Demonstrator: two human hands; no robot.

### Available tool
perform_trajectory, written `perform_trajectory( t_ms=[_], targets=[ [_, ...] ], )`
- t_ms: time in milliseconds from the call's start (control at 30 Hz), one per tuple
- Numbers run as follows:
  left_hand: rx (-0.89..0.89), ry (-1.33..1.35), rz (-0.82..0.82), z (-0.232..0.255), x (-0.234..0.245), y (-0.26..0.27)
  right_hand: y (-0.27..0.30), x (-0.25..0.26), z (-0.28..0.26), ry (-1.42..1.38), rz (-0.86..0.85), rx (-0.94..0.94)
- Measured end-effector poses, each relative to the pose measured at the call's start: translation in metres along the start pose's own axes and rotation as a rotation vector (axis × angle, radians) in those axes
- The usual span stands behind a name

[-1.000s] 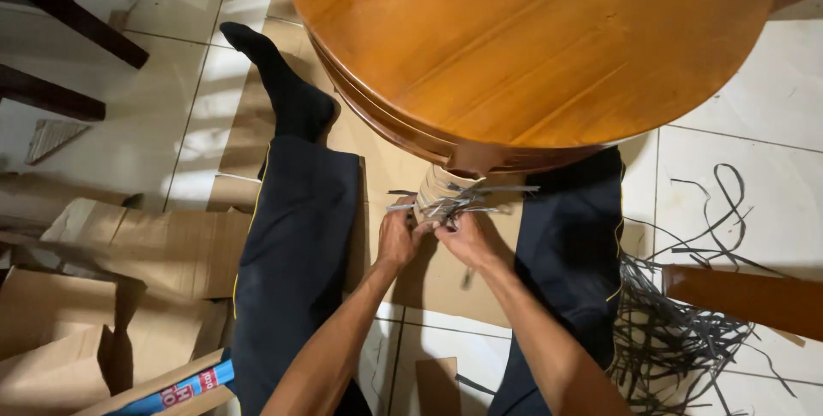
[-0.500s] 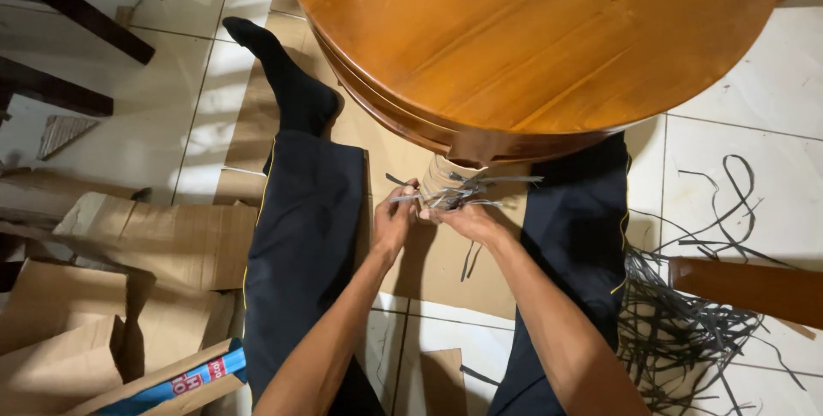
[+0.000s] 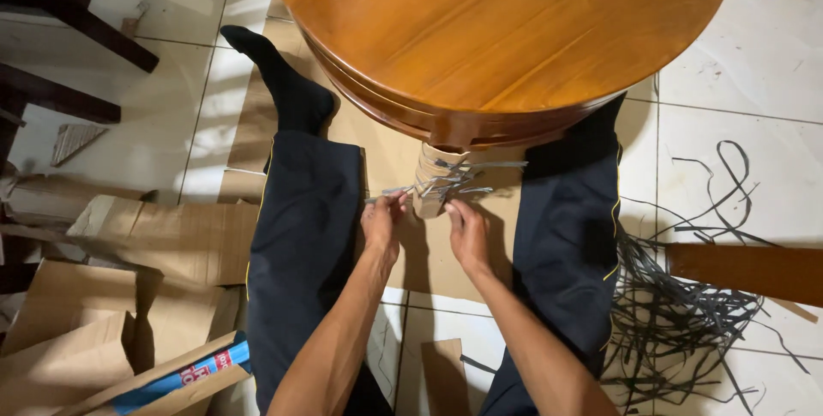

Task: Wrapping a wooden chair leg with cardboard and securing it with plastic ties

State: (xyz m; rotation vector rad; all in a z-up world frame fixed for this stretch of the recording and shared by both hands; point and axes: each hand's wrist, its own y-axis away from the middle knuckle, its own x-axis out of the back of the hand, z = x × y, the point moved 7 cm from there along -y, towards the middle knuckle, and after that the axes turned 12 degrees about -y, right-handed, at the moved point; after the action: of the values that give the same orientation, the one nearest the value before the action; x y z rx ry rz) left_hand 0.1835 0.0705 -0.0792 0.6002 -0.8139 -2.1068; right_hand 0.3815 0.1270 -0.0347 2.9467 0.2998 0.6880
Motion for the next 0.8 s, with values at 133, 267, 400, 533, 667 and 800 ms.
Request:
perform_trajectory(
  t_ms=[133,267,400,533,667,800],
  targets=[
    [-0.013,0.076,0.032,-0.019,0.018,-0.002,0.026,0.015,-0.022,-0.117,0.099,-0.015],
    [-0.214,-0.274,0.027,0.004,0.022,0.045,0.038,0.007,-0.036,-0.125,0.026,-0.023],
    [-0.472,-0.517,-0.079,0.031,0.017,0.082,0.041,0.001,-0.042,-0.368,-0.076,0.018],
    [-0.594,-0.685,-0.145,0.043,0.012,0.096,0.039,0.006,-0.041,-0.302,-0.001,0.137],
    [-0.655,-0.810,-0.177,0.047,0.010,0.097,0.041,0.014,-0.052,-0.157,0.094,0.260],
    [-0.751,-0.942,-0.186,0.054,0.002,0.108,0.038,-0.006,-0.027,-0.053,0.093,0.528]
  ],
)
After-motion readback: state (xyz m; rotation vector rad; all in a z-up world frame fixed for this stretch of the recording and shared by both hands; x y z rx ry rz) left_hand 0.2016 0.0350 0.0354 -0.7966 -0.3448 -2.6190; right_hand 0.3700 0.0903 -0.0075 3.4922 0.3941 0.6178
